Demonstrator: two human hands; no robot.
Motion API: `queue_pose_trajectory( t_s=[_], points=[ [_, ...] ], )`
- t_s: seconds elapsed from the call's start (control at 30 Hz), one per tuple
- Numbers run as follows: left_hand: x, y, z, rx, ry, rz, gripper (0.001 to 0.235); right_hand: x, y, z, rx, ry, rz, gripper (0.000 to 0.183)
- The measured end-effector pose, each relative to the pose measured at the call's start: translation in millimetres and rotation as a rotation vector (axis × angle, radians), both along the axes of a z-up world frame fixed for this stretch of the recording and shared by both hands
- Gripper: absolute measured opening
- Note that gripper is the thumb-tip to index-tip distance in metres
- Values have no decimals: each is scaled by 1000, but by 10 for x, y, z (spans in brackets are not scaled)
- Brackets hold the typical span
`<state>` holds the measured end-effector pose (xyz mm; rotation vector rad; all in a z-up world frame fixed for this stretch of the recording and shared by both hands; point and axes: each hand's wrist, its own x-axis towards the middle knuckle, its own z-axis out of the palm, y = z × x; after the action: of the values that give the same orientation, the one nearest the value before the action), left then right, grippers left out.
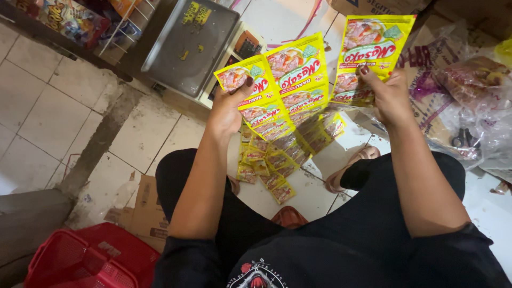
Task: The person organizes strips of seasoning sachets by hand while sitting on the floor, unfolding and laying them out next to a digital scale.
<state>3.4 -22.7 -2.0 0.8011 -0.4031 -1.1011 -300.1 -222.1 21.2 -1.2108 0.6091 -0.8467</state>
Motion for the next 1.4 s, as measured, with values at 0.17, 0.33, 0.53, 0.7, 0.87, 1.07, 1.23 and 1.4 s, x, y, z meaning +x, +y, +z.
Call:
queue_pose_trajectory(
  t_s=[0.17,0.33,0.53,0.7,0.87,1.07,1.23,1.4],
  points=[
    [12,19,-22,-50,-10,-18,36,-110,-160,26,307,-36,143,30],
    [42,65,52,-14,41,-15,33,-196,-266,-336,57,321,452,50],
    [118,66,51,-1,54,-53,32,-127,-245,-565,-99,477,302,29],
    [203,284,321,-170,121,-165,39,-173,-26,-58,43,194,219,28],
    [141,208,22,-385,186,-75,58,-162,30,164,184,28,222,28],
    [-311,80,-465,-15,136,-213,57,-158,-220,95,295,-29,136,33],
    [-379,62,-361,75,-153,-98,64,-115,-171,-102,229,50,189,32],
    [-354,-32,-151,186,-838,253,104,97,39,-242,223,166,232,27]
  ],
)
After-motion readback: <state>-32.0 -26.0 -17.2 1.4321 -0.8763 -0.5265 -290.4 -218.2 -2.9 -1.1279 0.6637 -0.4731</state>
